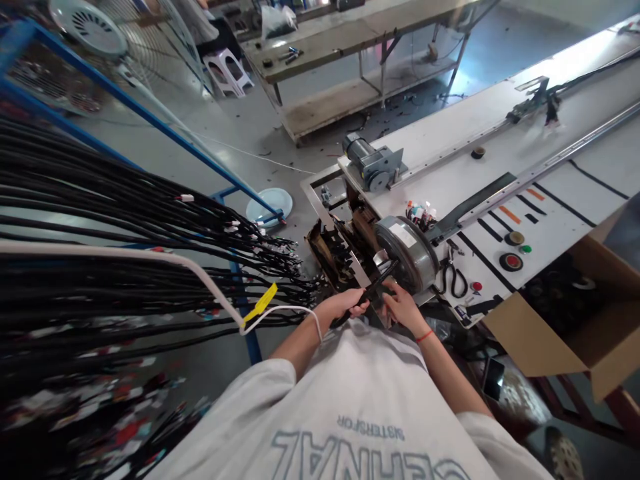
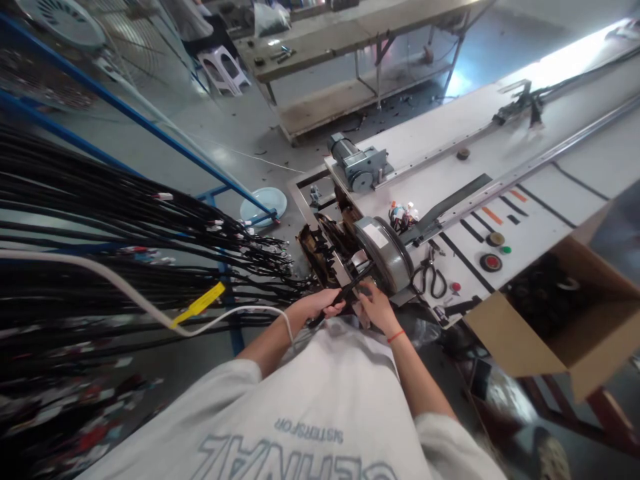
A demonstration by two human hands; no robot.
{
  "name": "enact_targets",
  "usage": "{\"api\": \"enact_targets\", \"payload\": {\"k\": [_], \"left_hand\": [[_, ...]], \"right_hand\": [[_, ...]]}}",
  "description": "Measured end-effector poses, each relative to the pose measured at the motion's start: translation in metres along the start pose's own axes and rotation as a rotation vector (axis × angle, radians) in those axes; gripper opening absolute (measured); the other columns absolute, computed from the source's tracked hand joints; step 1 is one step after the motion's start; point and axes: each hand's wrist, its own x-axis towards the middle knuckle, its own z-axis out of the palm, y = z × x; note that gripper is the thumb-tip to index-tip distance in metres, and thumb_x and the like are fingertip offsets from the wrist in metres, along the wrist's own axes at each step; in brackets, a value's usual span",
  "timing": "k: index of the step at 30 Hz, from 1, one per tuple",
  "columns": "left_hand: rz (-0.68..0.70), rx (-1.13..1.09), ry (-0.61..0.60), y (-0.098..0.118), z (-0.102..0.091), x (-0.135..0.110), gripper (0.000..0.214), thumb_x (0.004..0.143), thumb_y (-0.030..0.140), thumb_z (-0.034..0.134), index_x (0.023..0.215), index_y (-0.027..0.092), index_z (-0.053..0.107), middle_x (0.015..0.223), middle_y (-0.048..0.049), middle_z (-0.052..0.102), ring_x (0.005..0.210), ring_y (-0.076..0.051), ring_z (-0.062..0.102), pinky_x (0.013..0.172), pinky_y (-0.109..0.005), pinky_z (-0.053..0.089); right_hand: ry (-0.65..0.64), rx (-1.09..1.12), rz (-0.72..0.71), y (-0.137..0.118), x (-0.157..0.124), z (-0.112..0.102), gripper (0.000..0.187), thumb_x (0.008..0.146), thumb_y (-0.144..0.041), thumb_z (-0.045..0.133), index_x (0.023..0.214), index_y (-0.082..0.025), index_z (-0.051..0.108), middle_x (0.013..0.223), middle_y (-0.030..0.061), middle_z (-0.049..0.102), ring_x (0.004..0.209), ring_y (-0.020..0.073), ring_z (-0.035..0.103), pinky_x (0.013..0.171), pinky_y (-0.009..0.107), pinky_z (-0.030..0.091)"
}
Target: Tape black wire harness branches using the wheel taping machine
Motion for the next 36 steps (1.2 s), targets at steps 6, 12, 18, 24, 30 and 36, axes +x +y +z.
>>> {"api": "enact_targets", "payload": {"k": [6,12,18,24,30,36], "left_hand": [[0.122,-0.155,0.032,-0.005,-0.005,-0.021,0.049,0.091,0.058,0.034,0.069,0.017,0.049,0.046,0.0093,0.029,0.040,-0.006,0.020,0.044,-0.021,0.023],[0.199,-0.003,0.107,0.000,-0.011,-0.035,0.040,0.090,0.058,0.041,0.085,0.019,0.050,0.056,0.0073,0.047,0.045,-0.009,0.039,0.048,-0.021,0.032],[0.241,0.441,0.144,0.021,-0.011,-0.028,0.059,0.095,0.057,0.028,0.063,0.018,0.058,0.058,-0.0015,0.063,0.061,-0.016,0.058,0.067,-0.026,0.043],[0.316,0.656,0.092,0.034,0.002,-0.004,0.064,0.093,0.059,0.031,0.050,0.020,0.057,0.037,-0.0007,0.052,0.052,-0.017,0.057,0.066,-0.025,0.043],[0.306,0.635,0.100,0.042,0.010,-0.004,0.068,0.095,0.058,0.022,0.049,0.020,0.054,0.036,-0.0002,0.050,0.044,-0.016,0.054,0.061,-0.025,0.042],[0.318,0.709,0.161,0.044,0.019,-0.005,0.065,0.096,0.053,0.025,0.046,0.021,0.050,0.037,-0.0015,0.051,0.047,-0.017,0.056,0.062,-0.026,0.042]], "right_hand": [[-0.155,0.013,-0.045,0.030,0.025,0.008,0.036,0.078,-0.053,0.058,0.068,-0.019,0.055,0.045,-0.0043,0.052,0.035,0.0073,0.039,0.036,0.019,0.027],[-0.302,0.120,0.099,0.028,0.014,-0.003,0.051,0.073,-0.055,0.067,0.105,-0.018,0.055,0.063,-0.0013,0.067,0.036,0.0101,0.047,0.036,0.021,0.033],[-0.281,0.104,0.022,0.002,0.021,0.002,0.032,0.086,-0.047,0.057,0.072,-0.019,0.051,0.061,0.0004,0.065,0.049,0.0123,0.058,0.044,0.020,0.038],[0.046,-0.297,-0.113,-0.001,-0.001,0.004,0.025,0.090,-0.019,0.049,0.065,-0.021,0.053,0.055,-0.0011,0.059,0.050,0.0127,0.055,0.055,0.024,0.042],[0.018,0.041,-0.077,0.003,-0.008,0.004,0.019,0.090,-0.030,0.054,0.073,-0.022,0.053,0.066,0.0012,0.065,0.058,0.0157,0.062,0.056,0.026,0.049],[0.039,0.159,-0.041,0.015,-0.003,0.003,0.013,0.085,-0.030,0.057,0.075,-0.022,0.054,0.067,-0.0003,0.066,0.060,0.0158,0.063,0.056,0.025,0.050]]}}
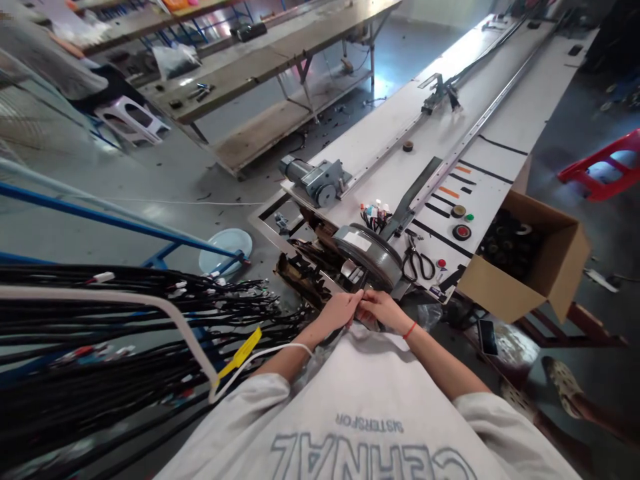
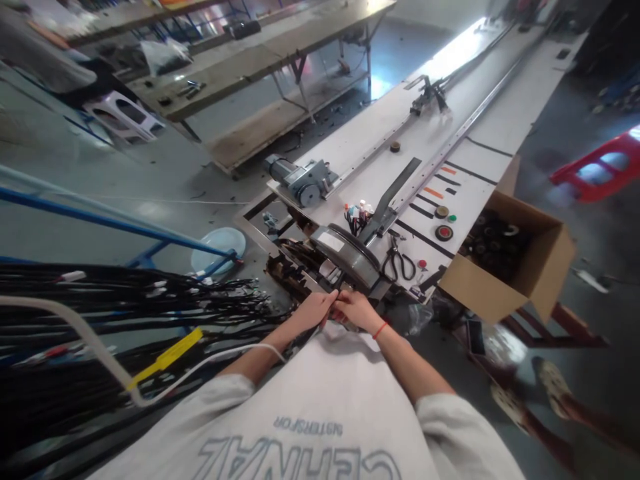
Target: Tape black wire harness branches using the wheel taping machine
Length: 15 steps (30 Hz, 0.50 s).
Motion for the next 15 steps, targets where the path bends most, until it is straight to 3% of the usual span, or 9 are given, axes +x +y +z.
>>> {"api": "enact_targets", "payload": {"k": [5,7,10,12,15], "left_hand": [[0.009,-0.124,0.035,0.010,-0.003,-0.006,0.073,0.096,0.058,0.023,0.038,0.020,0.046,0.035,-0.0027,0.046,0.044,-0.015,0.052,0.063,-0.028,0.045],[-0.077,-0.251,-0.036,0.005,0.000,-0.003,0.076,0.096,0.060,0.019,0.042,0.018,0.051,0.036,-0.0031,0.048,0.042,-0.015,0.052,0.061,-0.028,0.046],[-0.352,-0.523,-0.187,-0.016,0.015,0.016,0.068,0.097,0.058,0.023,0.070,0.012,0.066,0.048,-0.0035,0.060,0.042,-0.015,0.054,0.051,-0.027,0.044],[-0.421,-0.717,-0.168,-0.030,0.029,0.036,0.053,0.096,0.053,0.036,0.088,0.011,0.067,0.059,-0.0049,0.066,0.049,-0.015,0.060,0.051,-0.025,0.045],[-0.338,-0.844,-0.035,-0.044,0.041,0.058,0.038,0.089,0.047,0.056,0.092,0.010,0.067,0.068,-0.0071,0.069,0.062,-0.015,0.064,0.062,-0.025,0.050]], "right_hand": [[0.335,-0.386,0.078,0.012,-0.003,0.001,0.024,0.077,-0.016,0.058,0.057,-0.022,0.047,0.054,0.0028,0.060,0.060,0.0178,0.064,0.055,0.023,0.045],[0.322,-0.332,0.105,0.014,-0.012,0.000,0.023,0.078,-0.020,0.057,0.057,-0.022,0.048,0.053,0.0029,0.060,0.056,0.0182,0.063,0.052,0.024,0.045],[0.227,-0.061,0.099,0.009,-0.029,-0.001,0.018,0.084,-0.034,0.055,0.071,-0.021,0.053,0.062,0.0033,0.066,0.052,0.0181,0.062,0.049,0.026,0.047],[0.193,0.053,0.106,0.001,-0.038,-0.001,0.024,0.084,-0.044,0.055,0.079,-0.021,0.054,0.067,0.0037,0.068,0.051,0.0182,0.063,0.047,0.026,0.047],[0.152,0.106,0.107,-0.009,-0.049,-0.003,0.035,0.080,-0.054,0.057,0.088,-0.019,0.054,0.069,0.0040,0.068,0.050,0.0180,0.063,0.043,0.024,0.043]]}}
